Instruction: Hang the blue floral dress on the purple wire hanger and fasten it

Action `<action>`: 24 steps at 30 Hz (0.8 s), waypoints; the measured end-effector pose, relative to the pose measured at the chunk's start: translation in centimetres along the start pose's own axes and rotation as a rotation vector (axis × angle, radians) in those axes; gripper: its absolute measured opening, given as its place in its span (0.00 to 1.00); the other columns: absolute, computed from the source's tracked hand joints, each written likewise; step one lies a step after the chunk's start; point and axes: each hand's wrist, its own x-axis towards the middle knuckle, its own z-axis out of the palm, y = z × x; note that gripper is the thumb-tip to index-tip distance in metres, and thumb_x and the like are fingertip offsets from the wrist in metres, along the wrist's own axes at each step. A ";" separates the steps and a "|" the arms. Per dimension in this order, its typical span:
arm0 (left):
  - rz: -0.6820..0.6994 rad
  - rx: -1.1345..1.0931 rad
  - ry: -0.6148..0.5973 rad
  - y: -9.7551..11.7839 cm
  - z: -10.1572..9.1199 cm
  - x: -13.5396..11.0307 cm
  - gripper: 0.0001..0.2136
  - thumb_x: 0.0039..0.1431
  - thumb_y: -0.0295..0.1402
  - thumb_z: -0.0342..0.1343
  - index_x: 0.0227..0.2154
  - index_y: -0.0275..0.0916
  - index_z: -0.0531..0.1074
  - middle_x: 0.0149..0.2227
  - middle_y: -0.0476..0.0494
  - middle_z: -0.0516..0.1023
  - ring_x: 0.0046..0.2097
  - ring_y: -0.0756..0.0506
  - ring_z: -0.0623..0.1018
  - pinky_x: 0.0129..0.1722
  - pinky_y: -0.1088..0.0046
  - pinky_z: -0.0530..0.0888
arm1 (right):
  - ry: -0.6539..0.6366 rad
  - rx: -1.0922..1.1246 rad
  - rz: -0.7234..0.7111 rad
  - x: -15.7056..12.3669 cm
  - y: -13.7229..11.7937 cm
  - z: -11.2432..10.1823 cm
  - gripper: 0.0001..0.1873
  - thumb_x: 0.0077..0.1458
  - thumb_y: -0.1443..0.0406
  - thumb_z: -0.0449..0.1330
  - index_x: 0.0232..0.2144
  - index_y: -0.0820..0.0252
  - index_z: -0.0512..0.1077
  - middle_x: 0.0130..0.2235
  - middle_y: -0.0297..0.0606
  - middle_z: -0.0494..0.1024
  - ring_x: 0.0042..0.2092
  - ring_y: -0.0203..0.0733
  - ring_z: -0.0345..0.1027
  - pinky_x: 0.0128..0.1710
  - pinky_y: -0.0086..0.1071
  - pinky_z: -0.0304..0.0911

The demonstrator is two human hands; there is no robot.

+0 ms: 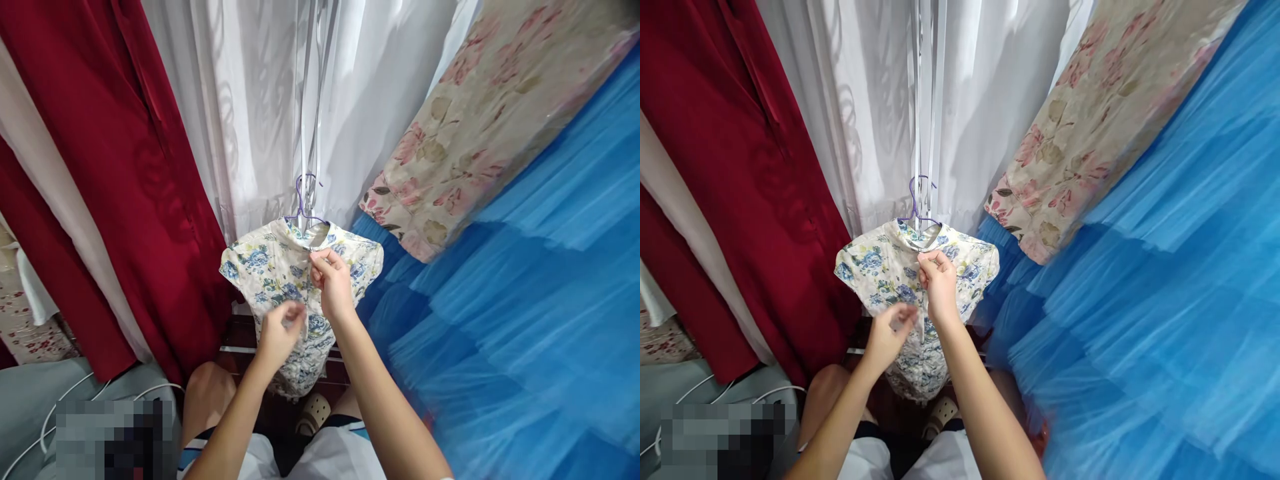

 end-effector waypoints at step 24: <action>-0.034 -0.491 0.911 -3.3 -11.3 16.6 0.04 0.63 0.30 0.54 0.34 0.36 0.73 0.30 0.50 0.73 0.35 0.52 0.75 0.42 0.79 0.71 | -0.022 -0.133 0.092 -1.0 6.7 -4.3 0.15 0.49 0.59 0.66 0.20 0.57 0.64 0.15 0.22 0.55 0.19 0.30 0.43 0.20 0.28 0.40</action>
